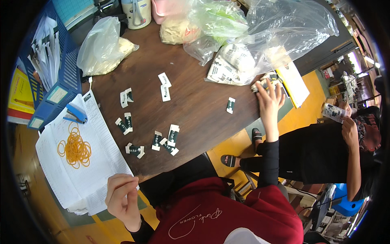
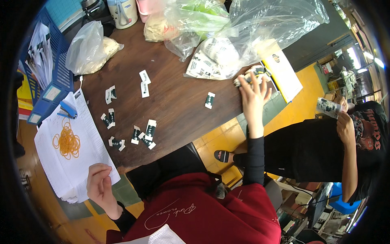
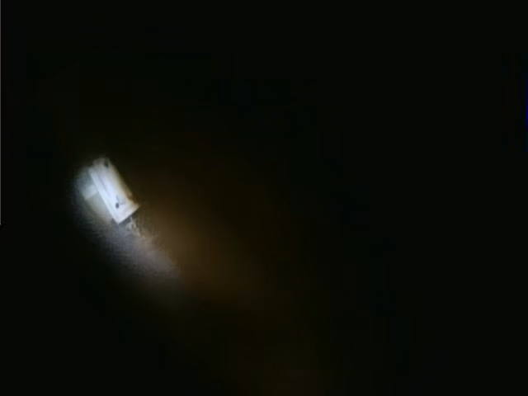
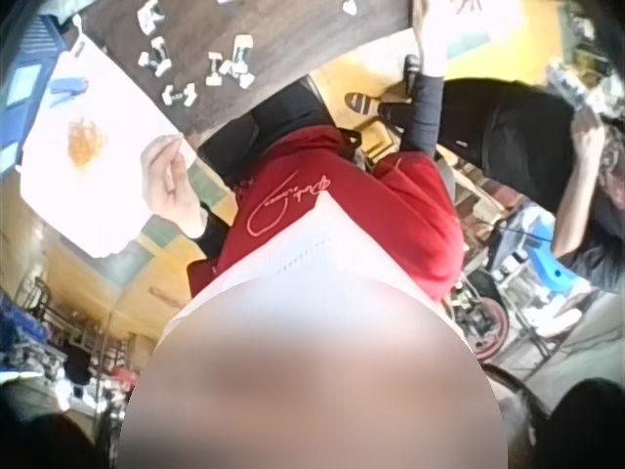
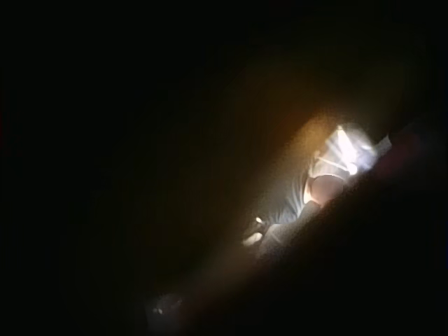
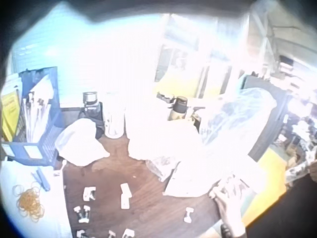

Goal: The person gathers small white paper strips with green markings, aligns them into stacks, and secures each stack with a rubber band. The person then places the finished bundles into a clear plastic bag on the table.

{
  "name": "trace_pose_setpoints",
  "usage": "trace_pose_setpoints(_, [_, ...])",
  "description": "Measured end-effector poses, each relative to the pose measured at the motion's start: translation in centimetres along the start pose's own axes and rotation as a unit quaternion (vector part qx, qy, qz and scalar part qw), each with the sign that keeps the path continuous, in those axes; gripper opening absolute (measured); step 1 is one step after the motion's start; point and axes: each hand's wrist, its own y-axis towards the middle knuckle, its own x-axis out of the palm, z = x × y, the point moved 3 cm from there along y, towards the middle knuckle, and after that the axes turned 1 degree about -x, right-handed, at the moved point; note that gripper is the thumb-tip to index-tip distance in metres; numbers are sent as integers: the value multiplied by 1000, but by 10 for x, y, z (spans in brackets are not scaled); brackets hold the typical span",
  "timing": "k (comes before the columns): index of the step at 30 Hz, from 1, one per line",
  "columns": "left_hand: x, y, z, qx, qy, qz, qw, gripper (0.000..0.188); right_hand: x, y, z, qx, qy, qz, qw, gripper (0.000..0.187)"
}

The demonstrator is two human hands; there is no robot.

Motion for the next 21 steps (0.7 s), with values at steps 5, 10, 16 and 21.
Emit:
trace_pose_setpoints(5, [-4, -2, -4, -19, 10, 10, 1000, 9, -47, -8, -27, -49, 53, 93, 993, 45])
trace_pose_setpoints(10, [0, 1, -4, -31, -4, 6, 1000, 7, -50, -60, -80, -9, 52, -71, 996, 52])
trace_pose_setpoints(16, [-5, 1, -1, -12, -3, -34, 999, 8, -53, -62, -83, -11, 28, -38, 999, 51])
trace_pose_setpoints(21, [-7, 0, -2, -24, 2, -13, 1000, 8, -58, -51, -104, -57, 63, -48, 995, 49])
